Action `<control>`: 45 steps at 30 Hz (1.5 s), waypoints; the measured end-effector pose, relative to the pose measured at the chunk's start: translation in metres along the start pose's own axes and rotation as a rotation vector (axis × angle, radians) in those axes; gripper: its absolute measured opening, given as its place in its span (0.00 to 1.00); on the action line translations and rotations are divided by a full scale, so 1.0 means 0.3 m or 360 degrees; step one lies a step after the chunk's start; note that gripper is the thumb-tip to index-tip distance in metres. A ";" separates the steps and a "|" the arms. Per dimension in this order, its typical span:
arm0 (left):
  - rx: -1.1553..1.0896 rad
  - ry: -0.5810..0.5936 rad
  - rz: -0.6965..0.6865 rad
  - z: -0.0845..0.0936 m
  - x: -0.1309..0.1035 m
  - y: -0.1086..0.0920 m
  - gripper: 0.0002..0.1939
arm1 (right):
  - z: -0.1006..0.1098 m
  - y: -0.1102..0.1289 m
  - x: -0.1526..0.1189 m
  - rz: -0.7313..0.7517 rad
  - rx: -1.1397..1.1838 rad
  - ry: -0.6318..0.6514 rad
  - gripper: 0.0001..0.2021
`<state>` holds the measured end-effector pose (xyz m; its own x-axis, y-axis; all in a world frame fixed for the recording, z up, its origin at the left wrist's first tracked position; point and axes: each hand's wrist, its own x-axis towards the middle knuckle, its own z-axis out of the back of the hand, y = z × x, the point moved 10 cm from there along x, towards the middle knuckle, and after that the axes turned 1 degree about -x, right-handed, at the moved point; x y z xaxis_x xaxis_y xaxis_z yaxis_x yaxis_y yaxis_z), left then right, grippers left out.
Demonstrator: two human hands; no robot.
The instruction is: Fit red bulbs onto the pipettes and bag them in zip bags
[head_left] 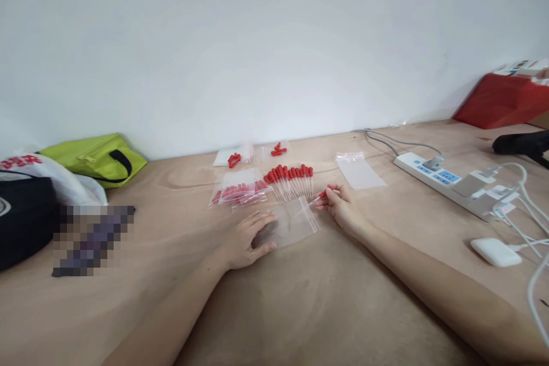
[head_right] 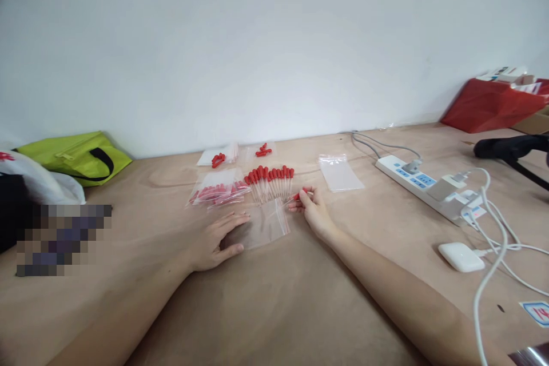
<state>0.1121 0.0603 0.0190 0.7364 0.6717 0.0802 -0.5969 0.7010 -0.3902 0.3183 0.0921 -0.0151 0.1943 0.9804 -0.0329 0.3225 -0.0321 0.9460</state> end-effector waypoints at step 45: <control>-0.0076 0.0014 -0.0039 0.001 0.007 -0.016 0.19 | 0.185 0.025 0.217 0.0076 -0.0582 -0.0385 0.08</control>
<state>0.1166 0.0584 0.0214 0.7533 0.6525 0.0824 -0.5631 0.7046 -0.4319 0.3847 0.1450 -0.0279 0.4261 0.9044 -0.0198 -0.0329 0.0374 0.9988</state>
